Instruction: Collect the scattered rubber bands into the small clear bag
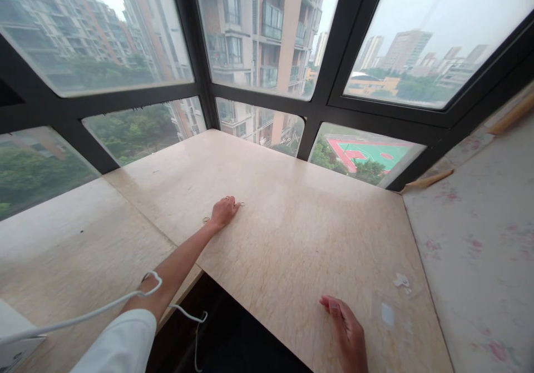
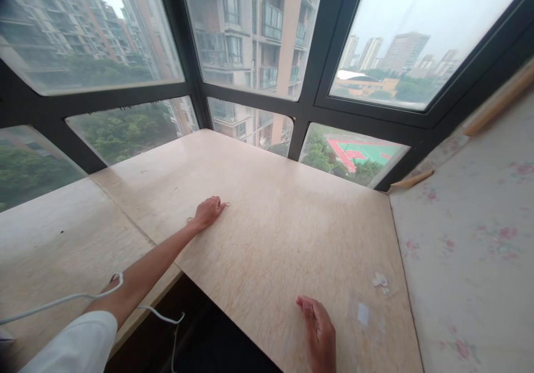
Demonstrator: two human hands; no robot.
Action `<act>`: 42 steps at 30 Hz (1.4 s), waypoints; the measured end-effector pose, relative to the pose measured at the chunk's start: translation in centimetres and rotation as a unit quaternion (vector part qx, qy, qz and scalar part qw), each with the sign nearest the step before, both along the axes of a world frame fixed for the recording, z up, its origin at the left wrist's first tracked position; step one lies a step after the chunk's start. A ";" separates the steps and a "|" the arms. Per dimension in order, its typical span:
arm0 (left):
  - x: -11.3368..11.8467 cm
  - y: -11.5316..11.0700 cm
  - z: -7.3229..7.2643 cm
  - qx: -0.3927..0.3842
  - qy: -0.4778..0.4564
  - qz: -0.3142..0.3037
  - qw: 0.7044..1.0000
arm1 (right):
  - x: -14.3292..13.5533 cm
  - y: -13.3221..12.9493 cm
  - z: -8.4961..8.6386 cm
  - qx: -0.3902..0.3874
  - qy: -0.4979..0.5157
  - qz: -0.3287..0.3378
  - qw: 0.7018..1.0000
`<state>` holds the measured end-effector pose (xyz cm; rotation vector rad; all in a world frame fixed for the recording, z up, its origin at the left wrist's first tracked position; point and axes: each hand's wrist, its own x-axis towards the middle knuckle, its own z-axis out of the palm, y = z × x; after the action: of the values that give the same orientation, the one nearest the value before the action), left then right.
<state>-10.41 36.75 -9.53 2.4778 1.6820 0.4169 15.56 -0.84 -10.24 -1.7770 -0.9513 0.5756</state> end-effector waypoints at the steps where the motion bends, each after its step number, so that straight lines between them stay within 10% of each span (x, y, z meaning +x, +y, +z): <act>1: 0.0 0.1 0.1 -0.020 0.004 0.001 1.000 | 0.0 0.0 0.0 -0.002 -0.001 0.000 1.000; 11: 0.6 3.3 3.3 -0.183 -0.114 0.006 0.976 | 0.2 -0.3 -0.8 -0.023 0.001 0.004 1.000; 21: 2.8 6.3 7.0 -0.337 -0.347 0.040 0.874 | 0.1 -0.1 -0.5 -0.020 -0.023 0.001 1.000; 42: -5.9 8.0 9.4 -0.253 -0.423 0.161 0.855 | 0.4 -0.1 -1.2 -0.024 -0.030 -0.009 0.999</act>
<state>-16.34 44.71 -0.09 1.3142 1.5109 0.8152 15.94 -0.92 -11.47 -1.8541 -0.9690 0.5399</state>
